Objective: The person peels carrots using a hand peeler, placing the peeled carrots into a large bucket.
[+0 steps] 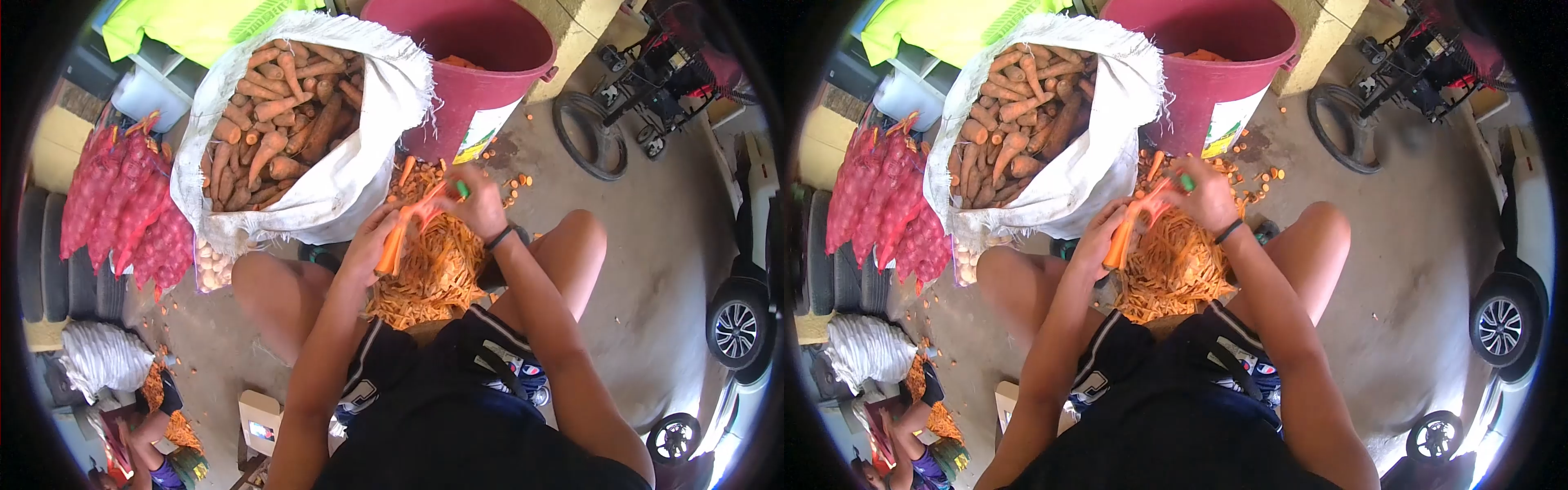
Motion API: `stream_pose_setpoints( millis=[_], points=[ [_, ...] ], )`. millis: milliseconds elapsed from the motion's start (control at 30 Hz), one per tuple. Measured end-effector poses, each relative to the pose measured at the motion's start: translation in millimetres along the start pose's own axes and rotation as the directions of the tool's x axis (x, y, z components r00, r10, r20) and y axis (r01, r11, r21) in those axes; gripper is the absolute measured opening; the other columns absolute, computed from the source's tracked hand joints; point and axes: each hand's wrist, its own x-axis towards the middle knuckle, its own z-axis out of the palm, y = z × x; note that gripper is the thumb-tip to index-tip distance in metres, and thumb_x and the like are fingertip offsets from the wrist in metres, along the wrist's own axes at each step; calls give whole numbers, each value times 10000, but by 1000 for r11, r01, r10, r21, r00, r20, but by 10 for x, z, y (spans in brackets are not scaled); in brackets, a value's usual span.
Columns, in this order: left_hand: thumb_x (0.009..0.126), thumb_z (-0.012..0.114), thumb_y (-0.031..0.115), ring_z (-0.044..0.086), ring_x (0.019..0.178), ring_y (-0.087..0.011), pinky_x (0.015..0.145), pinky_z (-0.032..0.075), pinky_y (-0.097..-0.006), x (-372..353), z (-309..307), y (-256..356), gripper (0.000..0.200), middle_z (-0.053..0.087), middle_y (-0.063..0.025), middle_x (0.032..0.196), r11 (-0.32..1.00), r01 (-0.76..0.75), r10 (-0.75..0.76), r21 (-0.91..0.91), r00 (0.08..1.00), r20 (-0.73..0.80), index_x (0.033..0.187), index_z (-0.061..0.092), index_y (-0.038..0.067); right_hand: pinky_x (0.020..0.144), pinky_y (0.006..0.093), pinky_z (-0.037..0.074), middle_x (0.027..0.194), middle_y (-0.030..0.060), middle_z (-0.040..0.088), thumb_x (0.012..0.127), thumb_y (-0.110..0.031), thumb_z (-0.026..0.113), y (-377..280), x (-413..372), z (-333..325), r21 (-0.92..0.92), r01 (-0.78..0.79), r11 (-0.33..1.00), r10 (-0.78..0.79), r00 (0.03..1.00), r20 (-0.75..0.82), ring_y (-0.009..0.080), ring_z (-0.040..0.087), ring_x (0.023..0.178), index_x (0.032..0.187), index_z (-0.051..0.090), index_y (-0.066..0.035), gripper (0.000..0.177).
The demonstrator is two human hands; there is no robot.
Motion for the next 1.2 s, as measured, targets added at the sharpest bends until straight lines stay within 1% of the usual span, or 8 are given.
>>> stream_pose_setpoints(
  millis=[100, 233, 367, 500, 600, 767, 967, 1200],
  points=[
    [1067, 508, 238, 649, 932, -98, 714, 576, -274, -9, 35, 38, 291, 647, -26, 1126, 998, 0, 1, 58, 1000, -25, 1304, 582, 85, 724, 374, 564, 968, 121, 701, 677, -230, 921, 153, 114, -148, -52, -161, 986, 156, 984, -90, 296, 699, 834, 1056, 654, -41, 501],
    [1070, 501, 247, 650, 920, -104, 713, 592, -298, 49, 84, 20, 288, 639, -17, 1111, 1000, -9, 7, -26, 997, -77, 1305, 575, 98, 714, 356, 565, 947, 113, 697, 683, -225, 917, -266, -124, 1, 211, 0, 977, -28, 991, 132, 267, 703, 813, 1029, 668, -45, 462],
    [1073, 492, 266, 653, 918, -118, 734, 598, -313, 37, -14, -75, 294, 630, -21, 1059, 1000, -1, 1, 28, 1000, -16, 1307, 564, 102, 692, 360, 562, 913, 110, 691, 694, -235, 909, -148, -96, 81, 50, 141, 989, -142, 990, 22, 255, 691, 776, 994, 654, -49, 435],
    [1072, 491, 289, 646, 874, -124, 706, 594, -316, 17, -14, -29, 315, 629, -36, 1019, 995, 97, -97, -12, 995, 15, 1317, 553, 101, 682, 362, 560, 878, 124, 690, 695, -232, 912, 203, 152, -163, -71, -158, 985, 147, 979, -139, 256, 692, 772, 1007, 655, -36, 449],
    [1074, 488, 299, 639, 841, -140, 686, 586, -317, 49, 17, 32, 342, 629, -58, 1027, 992, 78, -82, -95, 996, -43, 1334, 536, 82, 738, 358, 558, 993, 138, 699, 727, -228, 905, -13, 10, -127, 163, -265, 951, 253, 963, 90, 249, 702, 848, 1072, 662, -26, 468],
    [1064, 515, 298, 649, 851, -124, 694, 577, -288, 58, 60, -68, 369, 642, -56, 1045, 996, 9, -12, -89, 999, -39, 1350, 536, 66, 705, 364, 562, 912, 97, 678, 677, -233, 919, -285, -234, 99, 173, 70, 983, -96, 984, 149, 262, 690, 794, 1012, 654, -53, 464],
    [1061, 524, 288, 656, 834, -123, 689, 568, -284, 45, -74, -92, 351, 652, -55, 1028, 994, 88, -89, -66, 996, -4, 1328, 556, 62, 706, 342, 565, 881, 110, 683, 692, -194, 908, 159, 79, -138, 42, -233, 972, 235, 970, -59, 246, 703, 812, 1027, 655, -41, 446],
    [1060, 527, 293, 674, 878, -126, 692, 577, -293, 77, 60, -102, 321, 669, -52, 1071, 997, -19, 14, -77, 998, -63, 1262, 580, 49, 705, 358, 558, 970, 145, 703, 705, -222, 915, -252, -200, 104, 176, 44, 983, -69, 988, 140, 249, 699, 793, 1068, 666, -28, 481]
  ],
)
